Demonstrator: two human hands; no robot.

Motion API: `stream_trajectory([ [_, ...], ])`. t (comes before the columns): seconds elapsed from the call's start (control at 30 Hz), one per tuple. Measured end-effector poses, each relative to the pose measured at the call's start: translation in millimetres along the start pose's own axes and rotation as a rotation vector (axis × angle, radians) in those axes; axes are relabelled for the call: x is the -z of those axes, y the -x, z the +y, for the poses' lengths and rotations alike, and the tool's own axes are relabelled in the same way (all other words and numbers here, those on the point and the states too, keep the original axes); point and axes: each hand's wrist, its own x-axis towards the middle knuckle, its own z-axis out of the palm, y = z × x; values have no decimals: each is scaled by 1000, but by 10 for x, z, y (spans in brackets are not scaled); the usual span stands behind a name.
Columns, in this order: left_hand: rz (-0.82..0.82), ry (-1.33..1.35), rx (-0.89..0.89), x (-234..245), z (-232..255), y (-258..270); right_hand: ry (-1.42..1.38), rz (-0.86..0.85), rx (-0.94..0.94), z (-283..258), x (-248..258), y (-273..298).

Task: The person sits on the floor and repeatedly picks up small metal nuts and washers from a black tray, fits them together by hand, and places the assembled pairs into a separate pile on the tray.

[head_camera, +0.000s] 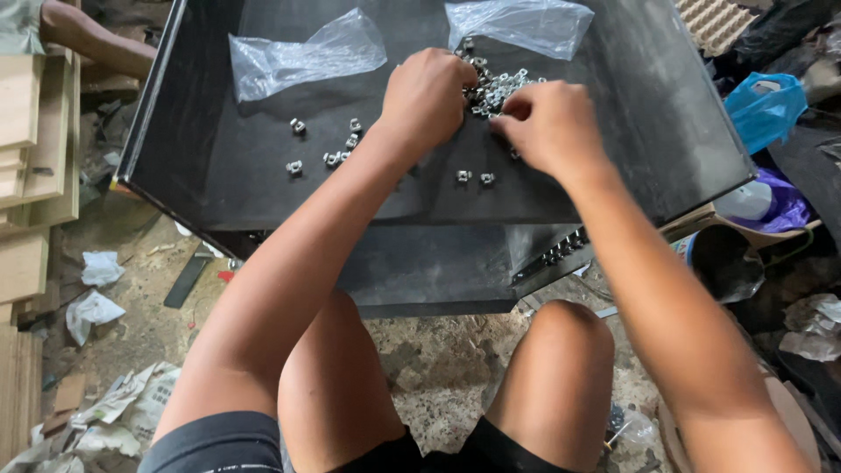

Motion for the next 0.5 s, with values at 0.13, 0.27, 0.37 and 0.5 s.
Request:
stream_trajectory([
  [0.13,4,-7,-24,-133,-46,-114,-58,-11,-39,40,-34,-31],
  [0.27,11,-25,-16,-95,-68,-92,-116,-21,-27,105,-37,-14],
  [0.37,-7,-62,-21,-92,-63,-101,-140,35,2,152,-38,13],
  [0.5,81,-137,-135,-107,-97,-88,-213,116,29,212,-74,32],
])
